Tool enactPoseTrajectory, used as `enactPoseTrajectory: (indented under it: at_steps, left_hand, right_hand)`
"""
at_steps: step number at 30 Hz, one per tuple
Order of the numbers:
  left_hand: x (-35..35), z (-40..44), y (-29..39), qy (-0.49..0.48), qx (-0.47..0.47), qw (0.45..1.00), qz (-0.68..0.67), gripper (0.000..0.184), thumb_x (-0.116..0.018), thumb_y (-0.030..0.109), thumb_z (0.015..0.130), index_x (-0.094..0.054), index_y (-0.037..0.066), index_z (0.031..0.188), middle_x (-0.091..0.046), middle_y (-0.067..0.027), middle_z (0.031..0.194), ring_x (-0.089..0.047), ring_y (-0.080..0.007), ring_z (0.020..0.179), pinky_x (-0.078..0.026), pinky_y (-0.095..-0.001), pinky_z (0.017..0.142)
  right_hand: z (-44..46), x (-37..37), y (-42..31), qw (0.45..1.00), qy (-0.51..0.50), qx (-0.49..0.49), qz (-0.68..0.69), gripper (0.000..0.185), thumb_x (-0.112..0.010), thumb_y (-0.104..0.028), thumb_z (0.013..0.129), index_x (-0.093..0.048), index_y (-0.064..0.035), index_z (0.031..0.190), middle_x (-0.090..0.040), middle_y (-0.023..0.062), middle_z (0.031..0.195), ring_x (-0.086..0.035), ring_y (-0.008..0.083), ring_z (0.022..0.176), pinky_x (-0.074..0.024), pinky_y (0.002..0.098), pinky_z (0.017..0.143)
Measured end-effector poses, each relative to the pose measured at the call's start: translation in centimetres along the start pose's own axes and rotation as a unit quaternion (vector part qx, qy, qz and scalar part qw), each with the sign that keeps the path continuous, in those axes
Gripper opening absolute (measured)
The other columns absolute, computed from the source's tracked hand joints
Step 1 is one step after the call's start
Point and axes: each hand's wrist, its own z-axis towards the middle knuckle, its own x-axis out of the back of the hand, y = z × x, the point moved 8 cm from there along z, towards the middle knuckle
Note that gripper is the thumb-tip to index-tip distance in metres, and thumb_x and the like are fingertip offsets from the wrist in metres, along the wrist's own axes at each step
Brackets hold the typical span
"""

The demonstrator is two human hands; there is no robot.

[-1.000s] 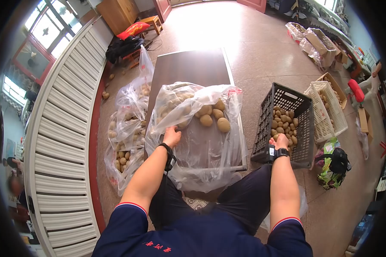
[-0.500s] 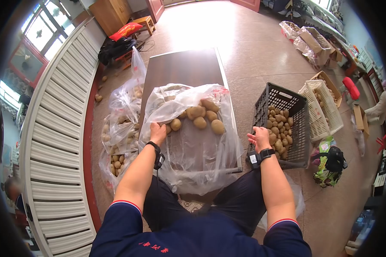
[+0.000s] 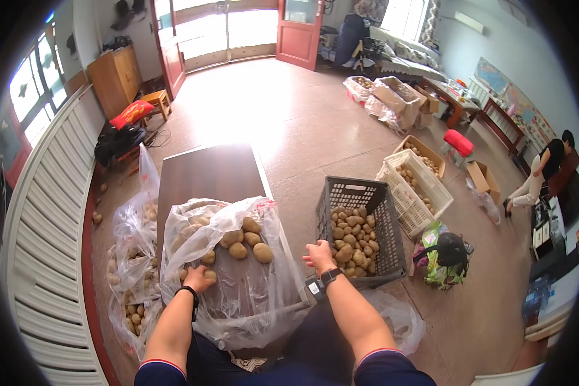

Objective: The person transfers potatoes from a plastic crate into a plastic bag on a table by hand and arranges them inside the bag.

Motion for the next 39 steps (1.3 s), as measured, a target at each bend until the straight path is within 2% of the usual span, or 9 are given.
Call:
enactPoseTrajectory:
  at_steps: [6, 9, 13, 20, 27, 28, 31, 35, 39]
  left_hand:
    - [-4.4, -1.4, 3.9, -0.074, -0.052, 0.992, 0.090, 0.062, -0.076, 0.032, 0.073, -0.052, 0.002, 0.122, -0.056, -0.0231, 0.121, -0.057, -0.0378, 0.114, -0.047, -0.0428, 0.096]
    - [-5.2, -2.1, 6.2, -0.081, -0.090, 0.993, -0.004, 0.061, -0.075, 0.032, 0.073, -0.052, -0.002, 0.118, -0.063, -0.0233, 0.109, -0.060, -0.0382, 0.108, -0.048, -0.0421, 0.094]
    - [-4.7, -4.9, 10.5, -0.133, -0.061, 0.955, -0.259, 0.050, -0.070, 0.032, 0.082, -0.053, -0.003, 0.114, -0.064, -0.0161, 0.097, -0.066, -0.0230, 0.091, -0.055, -0.0354, 0.067]
    - [-6.7, -6.5, 13.2, -0.279, -0.070, 0.762, -0.581, 0.031, -0.059, 0.026, 0.095, -0.054, 0.002, 0.113, -0.062, -0.0065, 0.101, -0.064, -0.0149, 0.083, -0.055, -0.0289, 0.068]
    - [-6.0, -7.0, 13.3, -0.265, -0.084, 0.767, -0.578, 0.037, -0.055, 0.018, 0.097, -0.049, 0.000, 0.128, -0.063, -0.0084, 0.107, -0.063, -0.0158, 0.086, -0.056, -0.0298, 0.071]
    - [-6.0, -6.4, 12.5, -0.230, -0.087, 0.798, -0.551, 0.039, -0.057, 0.019, 0.095, -0.050, -0.001, 0.128, -0.063, -0.0094, 0.108, -0.063, -0.0171, 0.088, -0.056, -0.0301, 0.072]
    - [-6.0, -4.9, 10.8, -0.156, -0.092, 0.876, -0.446, 0.038, -0.058, 0.020, 0.095, -0.050, -0.001, 0.125, -0.061, -0.0098, 0.111, -0.062, -0.0173, 0.092, -0.055, -0.0323, 0.073]
    - [-5.5, -1.4, 8.1, 0.023, -0.214, 0.941, -0.261, 0.031, -0.060, 0.017, 0.087, -0.060, -0.002, 0.112, -0.062, -0.0123, 0.108, -0.063, -0.0229, 0.093, -0.054, -0.0350, 0.080]
    - [-2.4, -2.6, 8.7, 0.129, -0.253, 0.941, -0.186, 0.029, -0.058, 0.014, 0.084, -0.061, -0.002, 0.108, -0.058, -0.0212, 0.116, -0.053, -0.0385, 0.112, -0.041, -0.0410, 0.100]
  right_hand:
    - [-0.6, -0.9, -0.9, 0.996, -0.010, 0.059, -0.072, 0.059, -0.061, -0.018, 0.087, -0.036, 0.0017, 0.137, -0.060, 0.0138, 0.112, -0.067, 0.0199, 0.076, -0.0500, 0.0286, 0.054]
    - [-1.2, -3.8, -1.0, 0.962, -0.063, 0.211, -0.161, 0.046, -0.066, -0.022, 0.084, -0.053, 0.0034, 0.121, -0.064, 0.0141, 0.107, -0.066, 0.0217, 0.079, -0.0541, 0.0297, 0.061]
    - [-8.2, -10.2, -2.9, 0.855, -0.202, 0.384, -0.286, 0.048, -0.072, -0.024, 0.079, -0.057, -0.0030, 0.120, -0.064, 0.0157, 0.106, -0.065, 0.0275, 0.088, -0.0529, 0.0353, 0.080]
    - [-14.3, -15.1, -0.8, 0.789, -0.246, 0.448, -0.341, 0.063, -0.076, -0.032, 0.077, -0.048, -0.0065, 0.127, -0.054, 0.0168, 0.117, -0.057, 0.0370, 0.105, -0.0473, 0.0412, 0.091]
    - [-8.4, -13.7, 0.6, 0.866, -0.242, 0.318, -0.302, 0.049, -0.070, -0.026, 0.075, -0.057, -0.0037, 0.116, -0.065, 0.0232, 0.105, -0.061, 0.0392, 0.102, -0.0499, 0.0439, 0.086]
    - [-6.6, -12.9, 0.8, 0.857, -0.177, 0.368, -0.316, 0.050, -0.070, -0.025, 0.074, -0.055, -0.0022, 0.117, -0.066, 0.0214, 0.100, -0.065, 0.0356, 0.095, -0.0517, 0.0422, 0.081]
    - [-5.3, -9.3, -1.4, 0.970, -0.205, 0.110, -0.064, 0.047, -0.068, -0.017, 0.077, -0.050, -0.0009, 0.118, -0.060, 0.0091, 0.082, -0.060, 0.0149, 0.058, -0.0466, 0.0287, 0.046]
    - [-2.2, -3.7, -3.1, 0.974, -0.158, 0.098, 0.128, 0.006, -0.059, -0.011, 0.082, -0.057, -0.0075, 0.087, -0.055, 0.0019, 0.075, -0.060, 0.0148, 0.064, -0.0487, 0.0270, 0.055]
    - [3.6, 2.5, 1.3, 0.958, -0.047, -0.050, 0.279, 0.015, -0.062, -0.015, 0.083, -0.055, -0.0041, 0.089, -0.059, 0.0108, 0.081, -0.062, 0.0232, 0.069, -0.0548, 0.0322, 0.058]
